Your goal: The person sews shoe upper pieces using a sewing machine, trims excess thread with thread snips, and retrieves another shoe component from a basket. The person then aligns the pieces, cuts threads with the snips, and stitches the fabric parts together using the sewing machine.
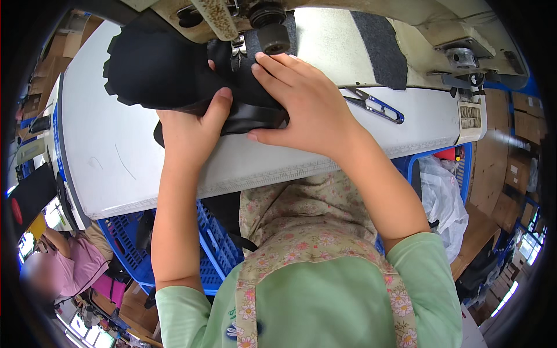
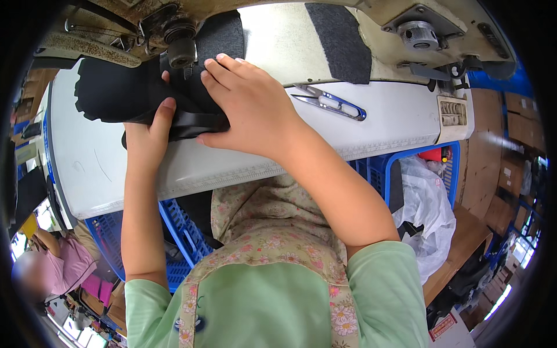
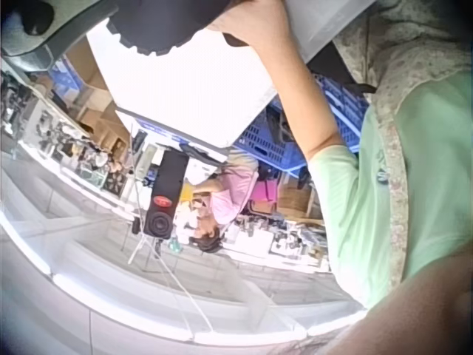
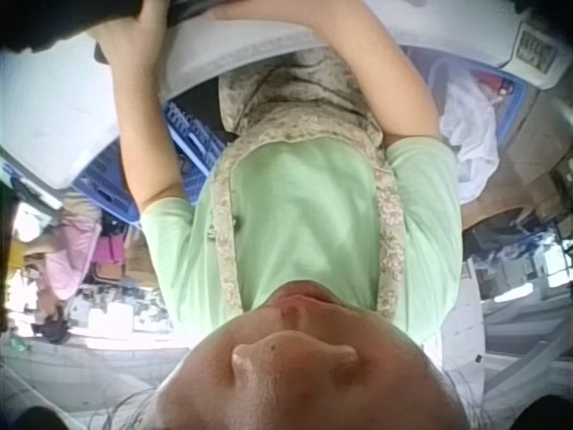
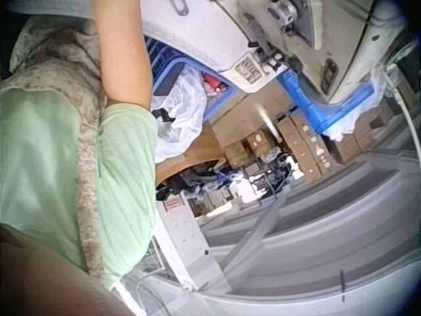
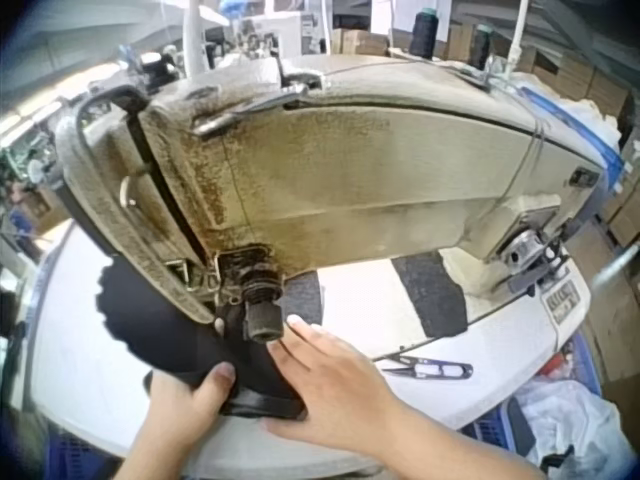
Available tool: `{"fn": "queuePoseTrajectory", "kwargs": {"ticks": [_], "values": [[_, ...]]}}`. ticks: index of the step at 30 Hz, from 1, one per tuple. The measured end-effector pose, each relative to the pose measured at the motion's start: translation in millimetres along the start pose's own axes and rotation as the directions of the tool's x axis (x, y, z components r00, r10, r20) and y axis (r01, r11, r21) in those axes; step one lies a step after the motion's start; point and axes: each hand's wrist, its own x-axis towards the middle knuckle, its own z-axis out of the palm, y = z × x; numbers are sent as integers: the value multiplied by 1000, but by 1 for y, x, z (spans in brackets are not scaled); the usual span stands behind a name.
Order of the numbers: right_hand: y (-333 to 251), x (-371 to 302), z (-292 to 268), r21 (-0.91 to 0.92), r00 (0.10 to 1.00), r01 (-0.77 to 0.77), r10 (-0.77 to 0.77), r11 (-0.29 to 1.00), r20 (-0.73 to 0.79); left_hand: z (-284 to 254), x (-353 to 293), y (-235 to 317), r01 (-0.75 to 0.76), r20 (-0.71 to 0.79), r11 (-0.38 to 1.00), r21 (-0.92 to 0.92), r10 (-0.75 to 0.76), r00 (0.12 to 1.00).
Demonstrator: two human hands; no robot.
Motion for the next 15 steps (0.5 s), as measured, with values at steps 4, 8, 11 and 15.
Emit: {"fn": "queuePoseTrajectory", "kwargs": {"ticks": [4,8,11,15], "values": [[1,2,0,15,1000,-5,4,1000,16,3,3,1,-58,-70,997,57,62,996],[4,2,-2,7,1000,3,-3,1000,11,6,4,2,-88,-132,991,99,101,986],[4,1,-1,23,1000,-2,1,1000,21,8,5,1,-104,-149,991,84,116,982],[4,2,-2,-27,999,12,-11,1000,44,8,6,2,-123,-161,988,93,137,977]]}}
